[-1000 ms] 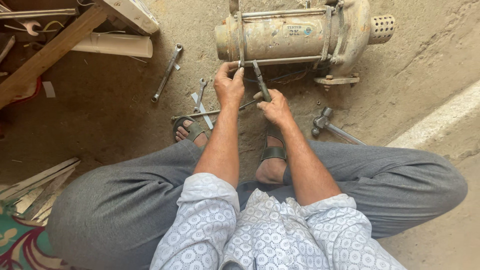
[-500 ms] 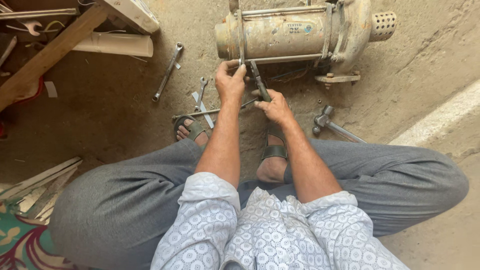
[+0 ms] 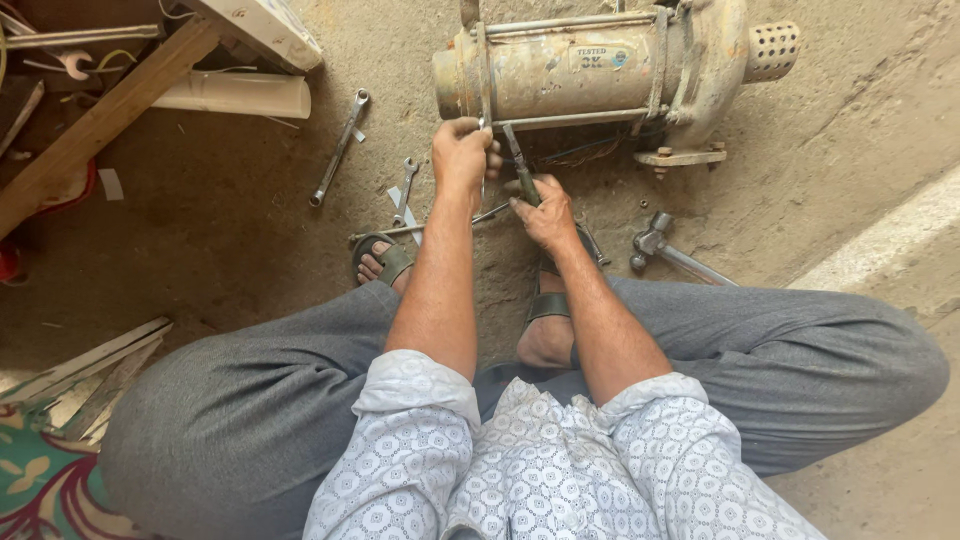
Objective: The person sits on the floor and uses wrenches and pliers to loosen and remove bolts from a cylindrical electric motor. They reposition the motor, continue removing fasteners, and use a hammer to tap a bolt, working methodically to disassemble the unit.
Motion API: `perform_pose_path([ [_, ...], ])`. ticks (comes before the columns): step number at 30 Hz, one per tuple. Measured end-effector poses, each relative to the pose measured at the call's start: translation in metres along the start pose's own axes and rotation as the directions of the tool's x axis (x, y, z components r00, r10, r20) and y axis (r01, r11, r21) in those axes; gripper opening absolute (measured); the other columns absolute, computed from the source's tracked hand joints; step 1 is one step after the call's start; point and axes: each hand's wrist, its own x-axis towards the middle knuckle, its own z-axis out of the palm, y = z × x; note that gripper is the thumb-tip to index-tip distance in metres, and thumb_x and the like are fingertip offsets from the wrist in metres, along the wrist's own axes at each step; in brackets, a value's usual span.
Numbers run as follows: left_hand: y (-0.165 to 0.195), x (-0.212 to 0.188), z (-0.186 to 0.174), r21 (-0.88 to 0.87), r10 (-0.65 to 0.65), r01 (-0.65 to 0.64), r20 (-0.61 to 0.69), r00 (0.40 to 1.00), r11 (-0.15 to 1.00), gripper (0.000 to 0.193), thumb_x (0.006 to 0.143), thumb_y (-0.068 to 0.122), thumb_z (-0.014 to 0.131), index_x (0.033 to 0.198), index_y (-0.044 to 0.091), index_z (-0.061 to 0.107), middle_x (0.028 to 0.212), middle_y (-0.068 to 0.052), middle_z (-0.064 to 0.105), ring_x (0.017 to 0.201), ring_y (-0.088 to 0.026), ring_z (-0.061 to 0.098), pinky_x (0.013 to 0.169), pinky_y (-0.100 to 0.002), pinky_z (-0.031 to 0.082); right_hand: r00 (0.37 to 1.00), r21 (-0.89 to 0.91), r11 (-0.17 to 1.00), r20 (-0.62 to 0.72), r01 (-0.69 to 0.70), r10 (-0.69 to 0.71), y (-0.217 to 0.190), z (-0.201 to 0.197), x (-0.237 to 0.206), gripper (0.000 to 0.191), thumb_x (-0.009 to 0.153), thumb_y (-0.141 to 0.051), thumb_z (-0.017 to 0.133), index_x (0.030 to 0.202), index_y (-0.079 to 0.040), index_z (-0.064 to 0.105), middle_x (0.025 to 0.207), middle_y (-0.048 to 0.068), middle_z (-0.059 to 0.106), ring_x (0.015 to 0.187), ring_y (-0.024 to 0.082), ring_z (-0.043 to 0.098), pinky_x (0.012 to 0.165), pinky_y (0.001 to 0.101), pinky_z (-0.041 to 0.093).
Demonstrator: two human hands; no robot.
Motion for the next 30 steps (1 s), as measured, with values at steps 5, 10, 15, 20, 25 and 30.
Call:
perform_pose_path([
  [5, -0.014, -0.016, 0.002, -0.052, 0.029, -0.045, -0.263, 0.964, 0.998, 0.040, 0.079, 0.007, 0.059, 0.119, 0.005, 0.058, 0.075, -0.001, 0.063, 0.049, -0.008, 0.051, 0.040, -0.028, 0.039, 0.955, 0.071, 0.958, 0.126, -0.279, 0.269, -0.019, -0.015, -0.003, 0.033, 0.082, -0.012, 0.078, 0.115, -0.015, 0.077, 0.109, 0.004, 0.067, 0.103, 0.020, 0.068, 0.090, 0.0347, 0.056],
  [10, 0.008, -0.014, 0.000, -0.093, -0.152, 0.137, -0.181, 0.972, 0.986, 0.022, 0.086, 0.017, 0.064, 0.097, -0.001, 0.068, 0.067, -0.001, 0.060, 0.048, -0.008, 0.049, 0.041, -0.026, 0.036, 0.895, 0.182, 0.882, 0.201, -0.434, 0.399, -0.045, -0.025, -0.005, 0.036, 0.083, -0.011, 0.078, 0.119, -0.014, 0.077, 0.091, -0.001, 0.068, 0.085, 0.013, 0.061, 0.077, 0.0303, 0.051],
  [15, 0.028, -0.017, 0.005, -0.059, -0.270, 0.264, -0.207, 0.940, 0.963, 0.024, 0.080, 0.026, 0.072, 0.089, 0.004, 0.071, 0.068, -0.004, 0.068, 0.045, -0.008, 0.049, 0.039, -0.025, 0.033, 0.875, 0.236, 0.847, 0.218, -0.477, 0.432, -0.053, -0.032, -0.006, 0.032, 0.084, -0.008, 0.075, 0.116, -0.012, 0.077, 0.080, -0.002, 0.062, 0.070, 0.013, 0.051, 0.064, 0.0316, 0.043],
  [20, 0.030, -0.017, 0.003, -0.175, -0.253, 0.224, -0.164, 0.954, 0.959, 0.022, 0.076, 0.021, 0.076, 0.085, 0.002, 0.072, 0.069, -0.006, 0.069, 0.044, -0.008, 0.048, 0.037, -0.025, 0.031, 0.950, 0.040, 0.955, 0.128, -0.293, 0.286, -0.049, -0.031, -0.005, 0.015, 0.080, -0.006, 0.069, 0.094, -0.005, 0.074, 0.090, 0.004, 0.067, 0.083, 0.017, 0.065, 0.075, 0.0337, 0.054],
  [25, 0.030, -0.012, 0.001, -0.187, -0.280, 0.251, -0.147, 0.949, 0.950, 0.016, 0.075, 0.017, 0.076, 0.082, 0.003, 0.073, 0.067, -0.006, 0.070, 0.043, -0.008, 0.048, 0.037, -0.025, 0.030, 0.973, -0.106, 0.976, 0.106, -0.192, 0.203, -0.049, -0.028, -0.005, 0.019, 0.075, -0.006, 0.065, 0.093, -0.004, 0.072, 0.100, 0.011, 0.066, 0.094, 0.027, 0.069, 0.085, 0.0393, 0.055],
  [30, 0.026, -0.009, 0.002, -0.146, -0.238, 0.213, -0.189, 0.953, 0.966, 0.014, 0.075, 0.017, 0.075, 0.079, 0.003, 0.071, 0.064, -0.004, 0.066, 0.043, -0.009, 0.047, 0.036, -0.027, 0.030, 0.961, -0.116, 0.963, 0.111, -0.242, 0.254, -0.053, -0.028, -0.005, 0.020, 0.076, -0.006, 0.064, 0.094, -0.005, 0.072, 0.101, 0.010, 0.065, 0.095, 0.027, 0.068, 0.086, 0.0395, 0.055],
])
